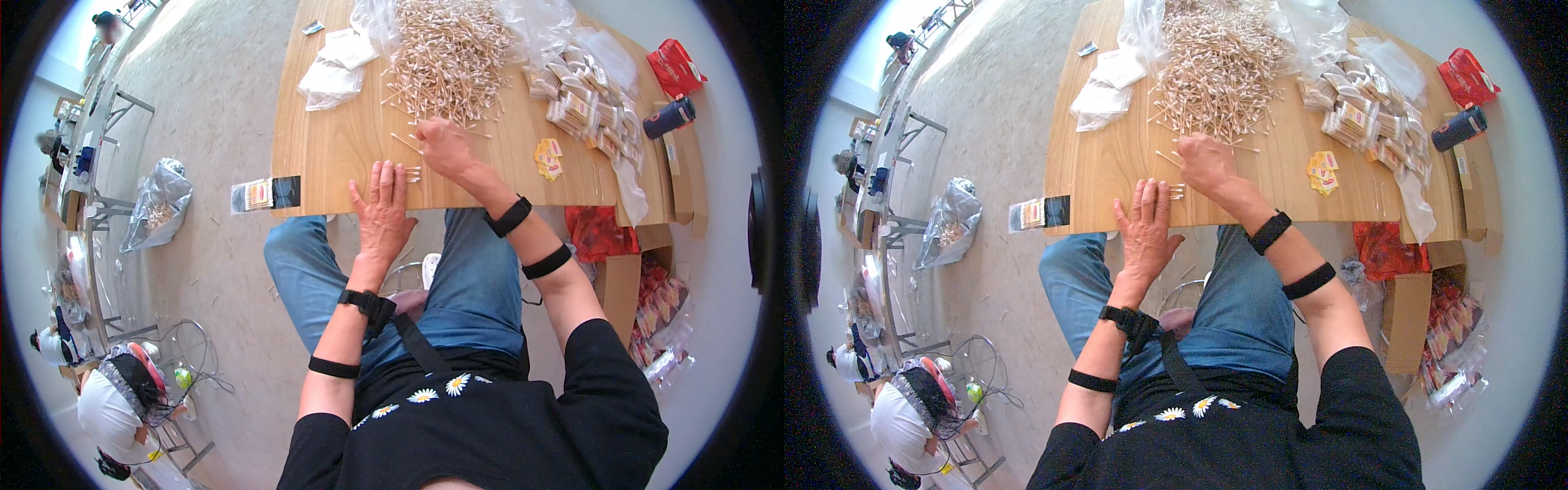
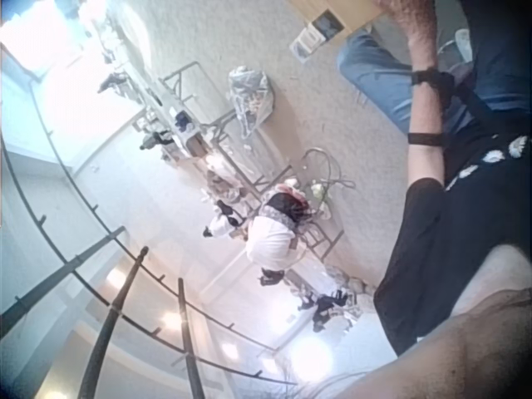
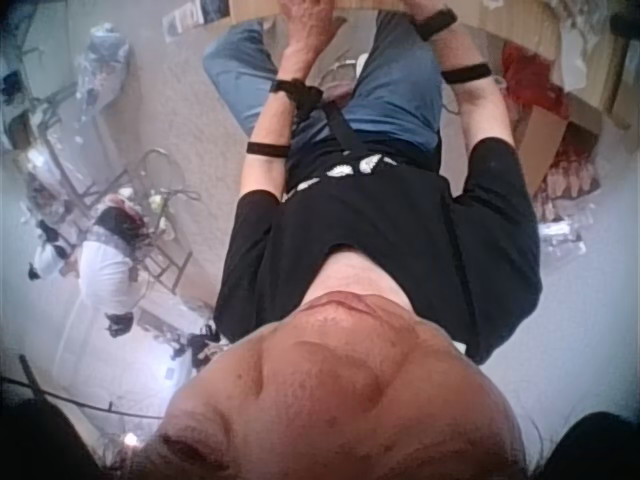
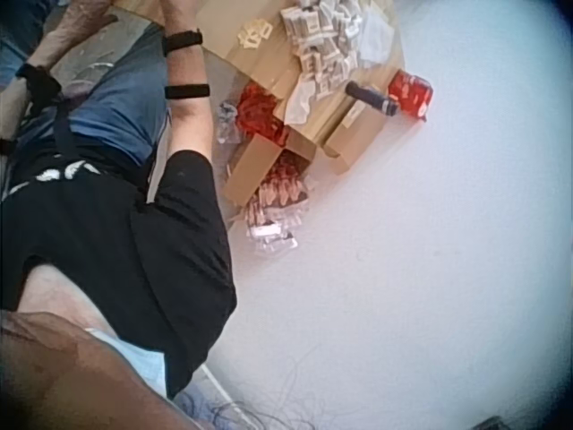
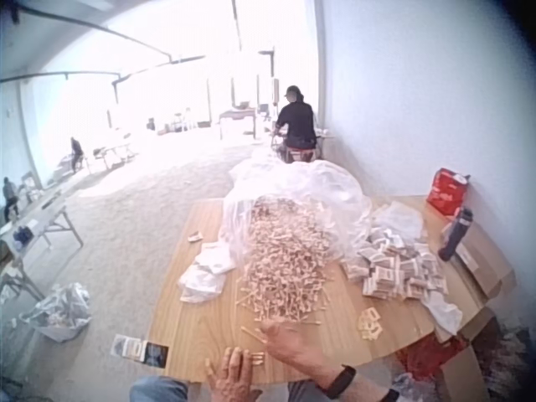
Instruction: The recorder is sorting cotton swabs (Q-tips) on a table and placing them into small paper or plastic packaging.
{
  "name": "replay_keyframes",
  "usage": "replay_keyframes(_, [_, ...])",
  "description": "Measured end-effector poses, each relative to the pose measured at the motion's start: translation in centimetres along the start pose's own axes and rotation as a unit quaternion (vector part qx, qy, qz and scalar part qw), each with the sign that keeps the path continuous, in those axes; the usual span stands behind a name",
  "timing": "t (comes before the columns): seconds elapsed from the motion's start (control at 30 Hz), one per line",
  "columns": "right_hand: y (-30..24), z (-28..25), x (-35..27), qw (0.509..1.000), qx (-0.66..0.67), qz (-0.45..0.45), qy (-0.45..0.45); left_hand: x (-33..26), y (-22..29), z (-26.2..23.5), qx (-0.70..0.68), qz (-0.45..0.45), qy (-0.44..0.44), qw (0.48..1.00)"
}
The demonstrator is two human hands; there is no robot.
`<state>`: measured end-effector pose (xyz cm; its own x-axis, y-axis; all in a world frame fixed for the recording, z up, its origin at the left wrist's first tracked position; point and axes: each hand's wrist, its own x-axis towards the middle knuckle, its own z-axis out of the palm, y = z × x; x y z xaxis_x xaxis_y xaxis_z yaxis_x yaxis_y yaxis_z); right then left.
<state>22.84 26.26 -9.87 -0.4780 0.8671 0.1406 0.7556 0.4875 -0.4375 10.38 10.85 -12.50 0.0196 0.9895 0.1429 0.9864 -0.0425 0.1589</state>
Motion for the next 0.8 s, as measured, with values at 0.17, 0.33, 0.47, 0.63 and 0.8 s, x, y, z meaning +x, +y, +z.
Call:
replay_keyframes(0.17, [-0.7,2.0,0.8,1.000,0.005,-0.002,0.028,0.2,0.2,0.2,0.002,0.005,-0.004,1.000])
replay_keyframes(0.33, [-2.3,1.6,-0.1,0.998,-0.016,-0.031,-0.043,0.0,-0.1,0.3,0.001,0.003,-0.001,1.000])
replay_keyframes(0.47, [-1.0,1.9,0.2,0.995,0.028,-0.025,-0.091,0.0,0.0,0.5,-0.005,0.005,0.007,1.000])
replay_keyframes(0.63, [-1.5,1.6,-0.6,0.999,0.002,-0.010,0.041,0.0,-0.1,0.6,-0.006,0.005,0.002,1.000])
replay_keyframes(0.8, [-1.7,1.9,-2.0,0.997,0.035,-0.031,0.059,0.0,0.0,0.5,-0.008,0.003,0.001,1.000])
